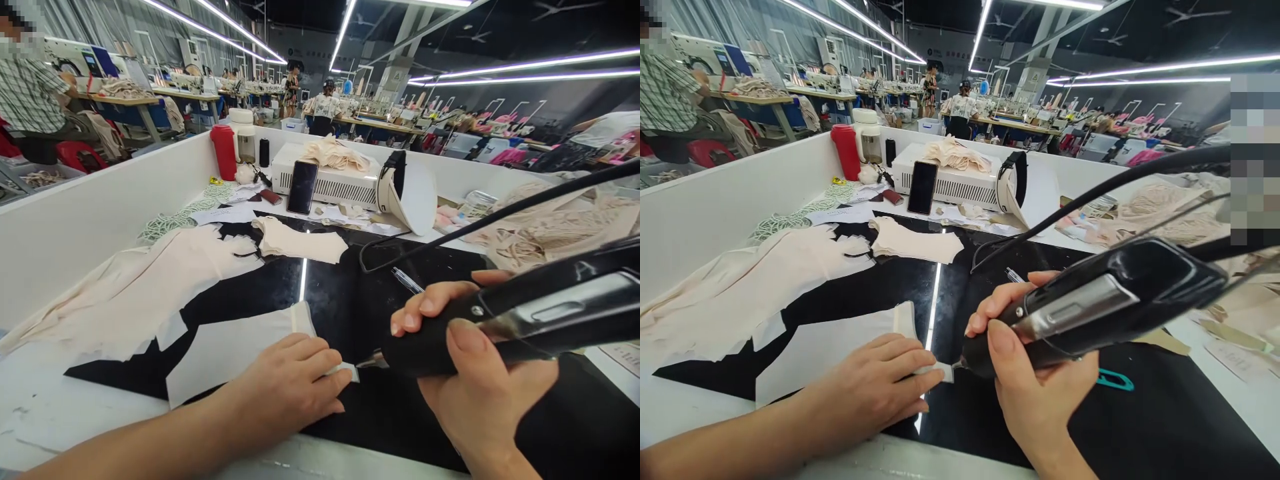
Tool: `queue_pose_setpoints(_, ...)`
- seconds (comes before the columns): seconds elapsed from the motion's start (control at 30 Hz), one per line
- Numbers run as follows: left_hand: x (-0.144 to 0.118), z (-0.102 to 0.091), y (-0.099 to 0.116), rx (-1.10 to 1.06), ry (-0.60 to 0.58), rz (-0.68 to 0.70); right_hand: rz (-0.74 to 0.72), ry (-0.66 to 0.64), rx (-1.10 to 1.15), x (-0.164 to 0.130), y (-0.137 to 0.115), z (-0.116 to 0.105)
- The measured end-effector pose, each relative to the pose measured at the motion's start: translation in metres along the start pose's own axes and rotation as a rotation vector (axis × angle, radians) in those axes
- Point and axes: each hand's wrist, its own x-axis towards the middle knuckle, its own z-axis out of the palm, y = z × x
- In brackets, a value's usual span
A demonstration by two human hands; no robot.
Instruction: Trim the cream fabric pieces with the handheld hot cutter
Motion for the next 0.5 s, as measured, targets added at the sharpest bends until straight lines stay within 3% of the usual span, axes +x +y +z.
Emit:
queue_pose_setpoints(0.17, 0.0003, 0.0027, 0.0009, 0.003, -0.117, -0.034, 0.015, -0.019, -0.016, -0.0048, 0.0050, -0.0029)
queue_pose_setpoints(0.5, 0.0005, -0.0030, 0.0006, -0.004, -0.150, -0.085, 0.026, -0.012, -0.031, -0.0061, 0.0081, -0.0034)
